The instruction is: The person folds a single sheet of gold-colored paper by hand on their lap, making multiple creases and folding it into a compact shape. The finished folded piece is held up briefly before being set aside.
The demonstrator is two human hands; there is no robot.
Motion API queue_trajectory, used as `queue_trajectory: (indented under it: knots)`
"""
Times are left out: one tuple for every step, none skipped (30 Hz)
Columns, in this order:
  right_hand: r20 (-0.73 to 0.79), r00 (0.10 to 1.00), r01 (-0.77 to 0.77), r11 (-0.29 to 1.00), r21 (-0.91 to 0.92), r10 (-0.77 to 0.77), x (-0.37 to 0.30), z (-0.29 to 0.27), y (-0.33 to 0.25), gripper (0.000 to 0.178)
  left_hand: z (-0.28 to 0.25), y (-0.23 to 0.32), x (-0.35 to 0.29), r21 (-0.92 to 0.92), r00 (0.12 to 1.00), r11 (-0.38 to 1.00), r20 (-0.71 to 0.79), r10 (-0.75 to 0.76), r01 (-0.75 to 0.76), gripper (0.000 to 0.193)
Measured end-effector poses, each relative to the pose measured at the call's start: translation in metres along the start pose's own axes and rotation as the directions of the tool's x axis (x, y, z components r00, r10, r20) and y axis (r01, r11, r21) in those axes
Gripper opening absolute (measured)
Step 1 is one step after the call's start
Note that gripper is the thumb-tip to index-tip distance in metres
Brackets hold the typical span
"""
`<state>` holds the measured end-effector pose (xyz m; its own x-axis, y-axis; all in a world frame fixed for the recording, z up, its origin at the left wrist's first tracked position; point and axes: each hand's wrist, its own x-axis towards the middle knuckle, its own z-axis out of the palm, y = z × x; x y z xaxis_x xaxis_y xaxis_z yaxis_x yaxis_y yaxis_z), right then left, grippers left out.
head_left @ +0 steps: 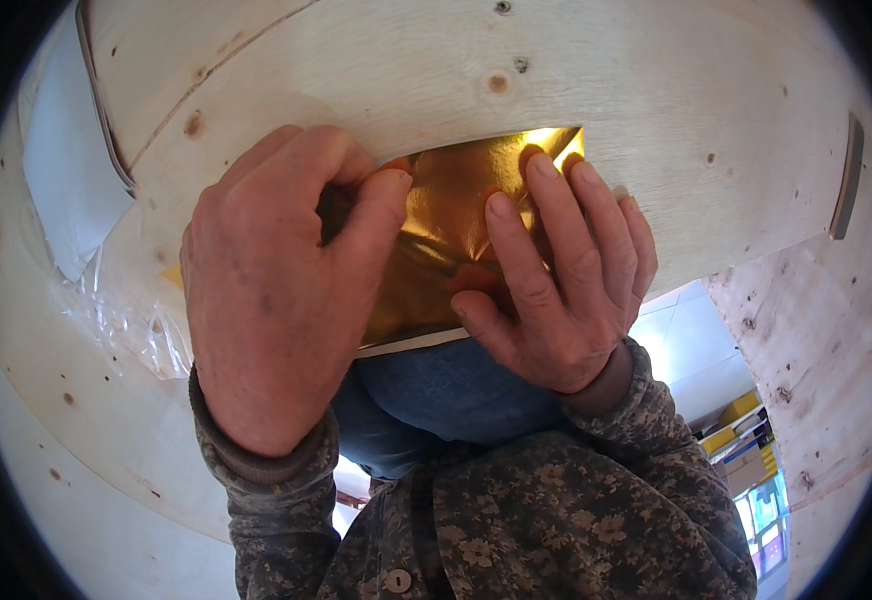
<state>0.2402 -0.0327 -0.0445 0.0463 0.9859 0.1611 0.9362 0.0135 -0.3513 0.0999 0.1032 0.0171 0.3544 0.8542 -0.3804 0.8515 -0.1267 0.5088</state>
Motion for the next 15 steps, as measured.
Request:
queue_trajectory:
  knots:
    - [-0.008, 1.000, -0.019, 1.000, 0.016, 0.019, -0.0002, 0.0006, -0.0007, 0.048, -0.0002, -0.0004, 0.0002, -0.005, 1.000, 1.000, 0.002, 0.003, -0.003, 0.014]
    - [-0.005, 1.000, 0.001, 1.000, 0.000, -0.001, -0.0004, 0.0004, 0.0001, 0.050, -0.0004, -0.0008, 0.0003, -0.010, 1.000, 1.000, 0.004, 0.006, -0.006, 0.014]
    - [-0.002, 1.000, 0.020, 1.000, -0.016, -0.020, -0.0005, 0.0002, 0.0015, 0.053, -0.0002, -0.0010, 0.0003, -0.008, 1.000, 1.000, 0.002, 0.009, -0.009, 0.015]
    - [0.001, 0.999, 0.039, 0.999, -0.032, -0.039, -0.0006, 0.0001, 0.0026, 0.055, 0.0001, -0.0012, 0.0005, -0.006, 1.000, 1.000, 0.000, 0.011, -0.011, 0.015]
    - [-0.001, 0.999, 0.041, 0.999, -0.032, -0.041, -0.0007, 0.0003, 0.0028, 0.055, 0.0004, -0.0013, 0.0005, -0.005, 1.000, 1.000, -0.003, 0.014, -0.014, 0.015]
    - [-0.001, 0.999, 0.042, 0.999, -0.032, -0.042, -0.0008, 0.0005, 0.0031, 0.055, 0.0004, -0.0013, 0.0005, 0.000, 1.000, 1.000, -0.002, 0.015, -0.015, 0.015]
    - [-0.002, 0.999, 0.043, 0.999, -0.032, -0.044, -0.0009, 0.0007, 0.0031, 0.055, 0.0002, -0.0012, 0.0003, 0.005, 1.000, 1.000, -0.001, 0.015, -0.015, 0.015]
    - [-0.008, 1.000, 0.025, 1.000, -0.016, -0.025, -0.0011, 0.0013, 0.0023, 0.053, 0.0001, -0.0011, 0.0002, 0.011, 1.000, 1.000, -0.001, 0.015, -0.015, 0.015]
    - [-0.014, 1.000, 0.007, 1.000, 0.001, -0.007, -0.0013, 0.0019, 0.0010, 0.051, 0.0002, -0.0011, 0.0002, 0.016, 1.000, 1.000, -0.001, 0.018, -0.018, 0.015]
    - [-0.020, 1.000, -0.011, 1.000, 0.024, 0.012, -0.0014, 0.0022, 0.0004, 0.049, 0.0006, -0.0009, 0.0003, 0.021, 1.000, 1.000, -0.002, 0.021, -0.020, 0.015]
    - [-0.018, 1.000, -0.011, 1.000, 0.017, 0.012, -0.0015, 0.0020, 0.0005, 0.049, 0.0009, -0.0007, 0.0005, 0.027, 1.000, 0.999, -0.003, 0.023, -0.023, 0.015]
    - [-0.016, 1.000, -0.012, 1.000, 0.016, 0.012, -0.0015, 0.0015, 0.0007, 0.049, 0.0010, -0.0006, 0.0005, 0.022, 1.000, 1.000, 0.001, 0.014, -0.014, 0.015]
    - [-0.014, 1.000, -0.013, 1.000, 0.024, 0.014, -0.0014, 0.0013, 0.0009, 0.050, 0.0011, -0.0005, 0.0004, 0.017, 1.000, 1.000, 0.006, 0.005, -0.005, 0.015]
    - [-0.013, 1.000, 0.004, 1.000, 0.005, -0.004, -0.0010, 0.0012, 0.0016, 0.051, 0.0009, -0.0003, 0.0003, 0.012, 1.000, 1.000, 0.011, -0.003, 0.003, 0.015]
    - [-0.012, 1.000, 0.020, 1.000, -0.006, -0.020, -0.0006, 0.0010, 0.0027, 0.052, 0.0008, -0.0003, 0.0001, 0.015, 1.000, 1.000, 0.011, -0.002, 0.002, 0.015]
